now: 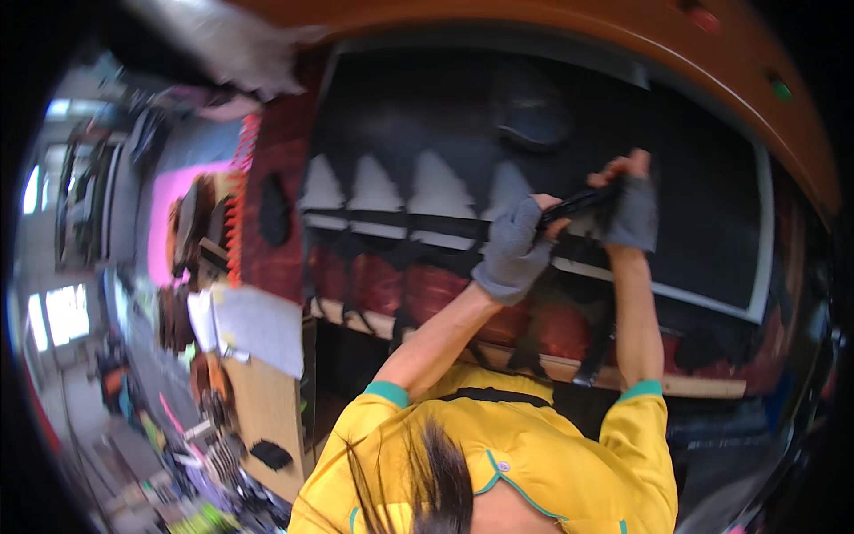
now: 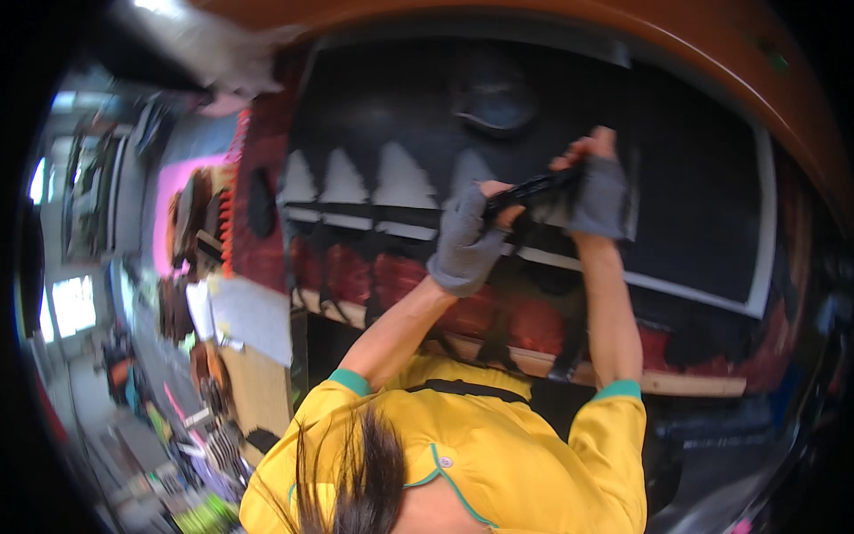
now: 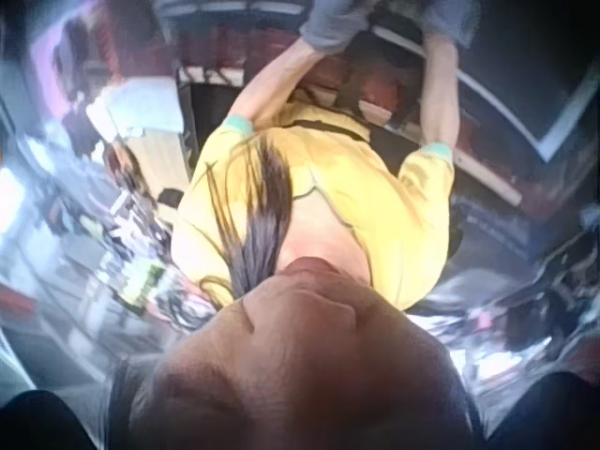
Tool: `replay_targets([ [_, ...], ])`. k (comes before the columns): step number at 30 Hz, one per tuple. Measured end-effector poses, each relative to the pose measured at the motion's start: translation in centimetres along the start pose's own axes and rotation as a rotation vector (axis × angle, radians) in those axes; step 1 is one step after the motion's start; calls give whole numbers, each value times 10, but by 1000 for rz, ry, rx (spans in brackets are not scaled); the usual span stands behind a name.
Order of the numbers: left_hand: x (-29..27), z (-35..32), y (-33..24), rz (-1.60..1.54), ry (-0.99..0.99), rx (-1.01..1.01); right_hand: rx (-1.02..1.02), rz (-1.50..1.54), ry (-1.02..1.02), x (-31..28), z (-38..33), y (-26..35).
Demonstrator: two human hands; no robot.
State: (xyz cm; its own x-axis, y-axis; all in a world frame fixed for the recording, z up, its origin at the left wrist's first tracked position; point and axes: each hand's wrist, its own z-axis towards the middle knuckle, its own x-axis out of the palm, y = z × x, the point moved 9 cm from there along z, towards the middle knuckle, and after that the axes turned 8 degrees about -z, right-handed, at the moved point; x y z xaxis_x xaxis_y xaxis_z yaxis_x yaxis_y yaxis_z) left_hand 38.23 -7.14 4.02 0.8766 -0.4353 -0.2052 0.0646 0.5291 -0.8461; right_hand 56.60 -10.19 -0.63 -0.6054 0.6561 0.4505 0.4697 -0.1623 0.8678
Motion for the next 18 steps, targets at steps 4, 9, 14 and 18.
replay_targets([
  [4,-96,-30,33,-133,-518,-533,-192,-320,7,13,14,18],
  [9,-278,-70,55,-277,-1022,-488,-498,-974,-3,72,20,27],
  [14,-433,-110,119,-209,-1200,-500,-530,-1621,-108,130,40,11],
  [18,-483,-123,173,267,-985,-856,-604,-2075,-275,151,49,-12],
])
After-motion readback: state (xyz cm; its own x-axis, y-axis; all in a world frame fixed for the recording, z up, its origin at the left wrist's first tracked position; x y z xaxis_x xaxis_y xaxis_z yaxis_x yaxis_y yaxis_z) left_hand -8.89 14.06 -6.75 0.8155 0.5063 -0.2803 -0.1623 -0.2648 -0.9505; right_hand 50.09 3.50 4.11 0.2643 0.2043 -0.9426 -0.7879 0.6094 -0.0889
